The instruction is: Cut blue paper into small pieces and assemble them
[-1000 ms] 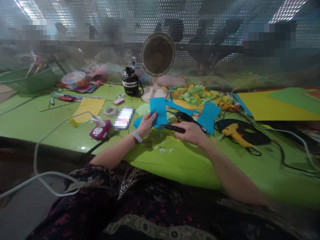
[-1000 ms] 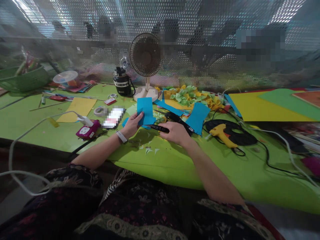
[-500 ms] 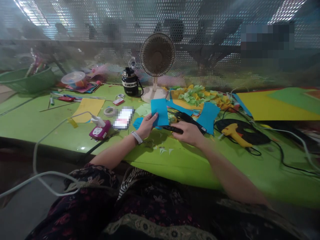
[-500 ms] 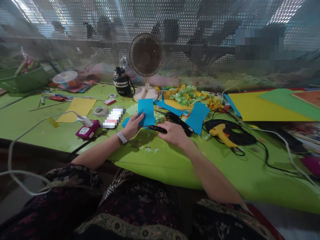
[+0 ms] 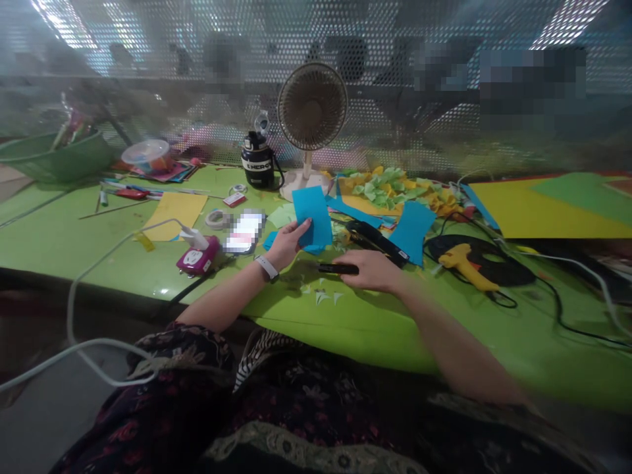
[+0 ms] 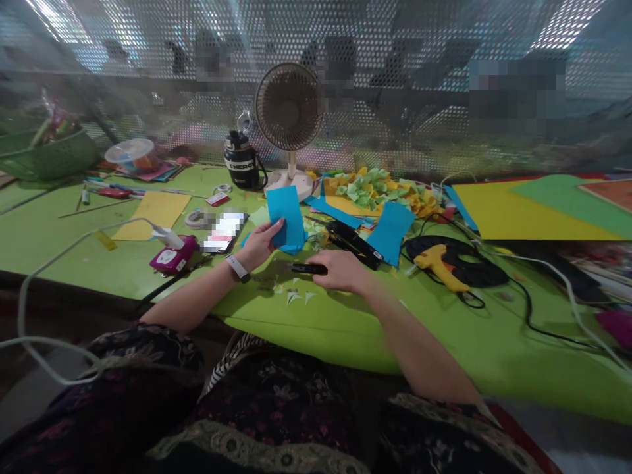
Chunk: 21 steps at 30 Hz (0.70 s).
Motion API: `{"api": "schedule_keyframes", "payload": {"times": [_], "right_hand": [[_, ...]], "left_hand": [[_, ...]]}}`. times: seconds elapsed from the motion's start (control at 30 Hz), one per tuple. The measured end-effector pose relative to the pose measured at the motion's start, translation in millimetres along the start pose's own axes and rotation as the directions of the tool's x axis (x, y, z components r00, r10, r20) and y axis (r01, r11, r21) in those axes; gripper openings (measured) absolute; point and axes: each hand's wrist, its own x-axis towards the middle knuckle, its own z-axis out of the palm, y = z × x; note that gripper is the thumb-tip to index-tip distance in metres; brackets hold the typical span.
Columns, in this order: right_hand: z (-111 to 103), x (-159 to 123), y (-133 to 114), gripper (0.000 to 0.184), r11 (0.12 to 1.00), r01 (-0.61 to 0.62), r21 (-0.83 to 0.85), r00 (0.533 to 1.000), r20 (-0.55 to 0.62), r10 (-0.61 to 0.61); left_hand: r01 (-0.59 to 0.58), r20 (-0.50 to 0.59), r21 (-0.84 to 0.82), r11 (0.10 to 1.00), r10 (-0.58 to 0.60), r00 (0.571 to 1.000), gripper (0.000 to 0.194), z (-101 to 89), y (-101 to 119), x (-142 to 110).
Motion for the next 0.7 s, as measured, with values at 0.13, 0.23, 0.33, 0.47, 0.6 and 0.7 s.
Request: {"api": "schedule_keyframes", "payload": {"times": [0.13, 0.23, 0.33, 0.47, 0.6, 0.7], "right_hand": [[-1, 2, 0, 0.029, 0.999, -0.007, 0.037, 1.000, 0.011, 0.007], [2, 5, -2, 0.032, 0.983, -0.103, 0.153, 0.979, -0.160, 0.128], [7, 9, -5, 0.046, 0.935, -0.159, 0.318, 0.904, -0.334, 0.267], [12, 12, -10, 0.053, 0.894, -0.100, 0.437, 0.867, -0.402, 0.293], [11, 13, -11, 0.051, 0.870, -0.095, 0.484, 0.918, -0.296, 0.265], [4, 15, -6, 0.051, 0.869, -0.139, 0.474, 0.939, -0.214, 0.267]], "left_hand": [[-0.040, 0.031, -0.001, 0.999, 0.040, 0.999, 0.033, 1.6, -1, -3], [-0.069, 0.066, 0.028, 0.997, 0.067, 0.996, 0.037, 3.7, -2, -6], [-0.075, 0.140, 0.092, 0.993, 0.062, 0.988, 0.038, 6.6, -3, -11], [-0.050, 0.211, 0.179, 0.983, 0.011, 0.977, 0.039, 10.1, -5, -19], [-0.034, 0.189, 0.202, 0.979, -0.005, 0.982, 0.033, 9.2, -2, -18], [-0.109, 0.069, 0.173, 0.979, 0.099, 0.993, 0.027, 5.4, 10, -10]]}}
